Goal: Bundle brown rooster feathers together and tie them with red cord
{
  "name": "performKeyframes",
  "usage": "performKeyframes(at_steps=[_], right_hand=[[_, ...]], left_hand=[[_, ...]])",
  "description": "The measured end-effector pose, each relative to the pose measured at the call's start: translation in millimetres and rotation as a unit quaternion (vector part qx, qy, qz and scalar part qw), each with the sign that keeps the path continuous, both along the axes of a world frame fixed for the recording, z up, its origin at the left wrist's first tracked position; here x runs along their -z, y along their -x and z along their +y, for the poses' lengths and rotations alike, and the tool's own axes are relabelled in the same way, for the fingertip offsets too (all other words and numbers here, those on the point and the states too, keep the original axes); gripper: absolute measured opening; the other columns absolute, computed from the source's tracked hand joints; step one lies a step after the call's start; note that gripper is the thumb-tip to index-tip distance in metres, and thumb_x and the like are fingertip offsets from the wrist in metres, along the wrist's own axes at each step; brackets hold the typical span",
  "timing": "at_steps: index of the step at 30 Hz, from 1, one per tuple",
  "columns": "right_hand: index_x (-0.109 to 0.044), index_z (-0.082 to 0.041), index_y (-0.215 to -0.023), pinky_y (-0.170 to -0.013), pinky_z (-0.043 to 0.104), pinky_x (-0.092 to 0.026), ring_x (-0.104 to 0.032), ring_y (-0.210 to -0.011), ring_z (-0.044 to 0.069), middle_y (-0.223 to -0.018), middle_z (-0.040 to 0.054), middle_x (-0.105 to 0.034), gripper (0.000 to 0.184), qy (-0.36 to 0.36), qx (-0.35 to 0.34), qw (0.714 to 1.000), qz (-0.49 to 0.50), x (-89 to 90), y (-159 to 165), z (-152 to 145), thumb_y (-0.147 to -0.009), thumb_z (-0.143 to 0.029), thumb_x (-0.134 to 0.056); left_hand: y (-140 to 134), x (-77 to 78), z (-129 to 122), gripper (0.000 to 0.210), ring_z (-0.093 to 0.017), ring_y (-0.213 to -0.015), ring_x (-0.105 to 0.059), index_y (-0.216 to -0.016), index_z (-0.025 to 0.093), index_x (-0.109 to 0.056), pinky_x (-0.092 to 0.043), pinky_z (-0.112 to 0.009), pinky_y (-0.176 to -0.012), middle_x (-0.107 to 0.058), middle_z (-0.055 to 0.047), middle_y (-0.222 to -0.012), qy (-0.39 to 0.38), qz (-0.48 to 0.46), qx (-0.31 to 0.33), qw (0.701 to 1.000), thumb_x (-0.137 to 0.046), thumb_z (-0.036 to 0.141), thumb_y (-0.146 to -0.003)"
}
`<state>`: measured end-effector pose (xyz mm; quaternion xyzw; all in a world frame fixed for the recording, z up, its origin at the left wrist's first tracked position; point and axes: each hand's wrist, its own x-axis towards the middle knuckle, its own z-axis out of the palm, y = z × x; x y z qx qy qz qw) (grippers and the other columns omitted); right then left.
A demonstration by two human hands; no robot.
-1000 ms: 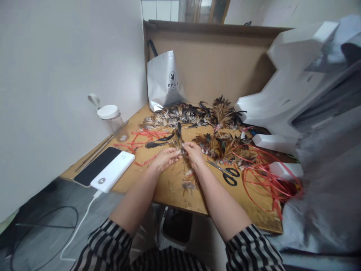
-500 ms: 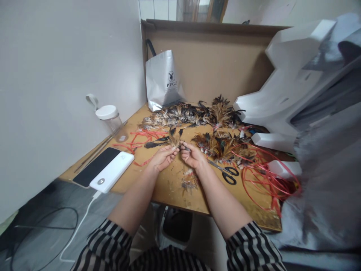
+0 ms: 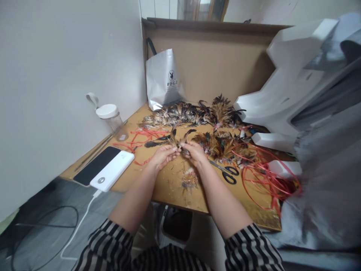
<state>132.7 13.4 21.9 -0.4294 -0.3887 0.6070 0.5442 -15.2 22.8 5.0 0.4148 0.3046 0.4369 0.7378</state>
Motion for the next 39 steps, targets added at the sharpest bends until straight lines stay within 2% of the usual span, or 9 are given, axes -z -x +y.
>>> performKeyframes(at_steps=[3, 6, 15, 19, 25, 30, 39], right_hand=[[-0.056, -0.014, -0.063, -0.035, 0.016, -0.018, -0.032, -0.036, 0.003, -0.045, -0.0056, -0.049, 0.03, -0.015, 0.031, 0.998, -0.056, 2.5, -0.8, 1.5, -0.053, -0.038, -0.07], [-0.057, -0.014, -0.061, -0.036, 0.017, -0.019, -0.033, -0.035, 0.003, -0.044, -0.0055, -0.049, 0.029, -0.037, 0.033, 0.995, -0.088, 4.0, 0.7, 1.5, -0.053, -0.039, -0.069], [-0.06, -0.014, -0.061, -0.042, 0.018, -0.028, -0.04, -0.041, 0.005, -0.049, -0.0035, -0.054, 0.025, -0.059, 0.036, 0.992, -0.11, 6.2, 3.7, 1.7, -0.052, -0.035, -0.069], [-0.059, -0.014, -0.062, -0.04, 0.018, -0.027, -0.039, -0.04, 0.004, -0.049, -0.0037, -0.054, 0.027, -0.051, 0.047, 0.993, -0.094, 5.7, 4.6, 2.2, -0.051, -0.037, -0.07], [-0.058, -0.015, -0.072, -0.034, 0.017, -0.022, -0.033, -0.036, 0.003, -0.048, -0.0063, -0.047, 0.032, -0.042, 0.118, 0.991, -0.037, 6.0, 1.5, 5.9, -0.054, -0.04, -0.068], [-0.057, -0.016, -0.073, -0.035, 0.017, -0.027, -0.034, -0.036, 0.004, -0.046, -0.0071, -0.044, 0.031, -0.063, 0.13, 0.989, -0.032, 9.8, 1.4, 8.8, -0.055, -0.039, -0.067], [-0.059, -0.016, -0.072, -0.039, 0.018, -0.032, -0.04, -0.042, 0.005, -0.056, -0.0036, -0.052, 0.027, -0.11, 0.134, 0.982, -0.075, 1.1, 6.9, 1.4, -0.057, -0.037, -0.066]], left_hand=[[-0.8, -0.5, -1.2, 0.019, -0.008, -0.06, -0.06, -0.076, 0.008, -0.061, -0.044, -0.015, -0.052, -0.067, -0.01, -0.079, -0.005, 0.041, -0.011, 0.999, -0.069, 0.021, -0.064], [-2.1, 0.2, -2.3, 0.021, -0.008, -0.058, -0.059, -0.074, 0.008, -0.061, -0.044, -0.015, -0.051, -0.067, -0.01, -0.079, -0.015, 0.066, -0.011, 0.998, -0.069, 0.023, -0.063], [-5.1, 3.2, -1.8, 0.023, -0.009, -0.056, -0.058, -0.073, 0.009, -0.062, -0.042, -0.016, -0.049, -0.066, -0.009, -0.073, -0.04, 0.1, -0.015, 0.994, -0.07, 0.027, -0.061], [-6.2, 4.7, -1.2, 0.024, -0.009, -0.054, -0.058, -0.07, 0.009, -0.061, -0.043, -0.017, -0.049, -0.067, -0.009, -0.072, -0.047, 0.111, -0.033, 0.992, -0.07, 0.029, -0.06], [-5.7, 2.3, -2.2, 0.022, -0.008, -0.054, -0.057, -0.069, 0.009, -0.06, -0.042, -0.016, -0.049, -0.066, -0.008, -0.071, -0.033, 0.107, -0.043, 0.993, -0.071, 0.027, -0.06], [-4.3, -0.9, -4.2, 0.016, -0.007, -0.056, -0.058, -0.071, 0.008, -0.06, -0.041, -0.014, -0.047, -0.067, -0.01, -0.075, -0.006, 0.073, -0.021, 0.997, -0.067, 0.021, -0.065], [-1.2, 3.2, -2.9, 0.008, -0.007, -0.062, -0.061, -0.079, 0.008, -0.061, -0.042, -0.011, -0.047, -0.067, -0.012, -0.087, 0.072, -0.02, 0.086, 0.994, -0.061, 0.011, -0.071]])
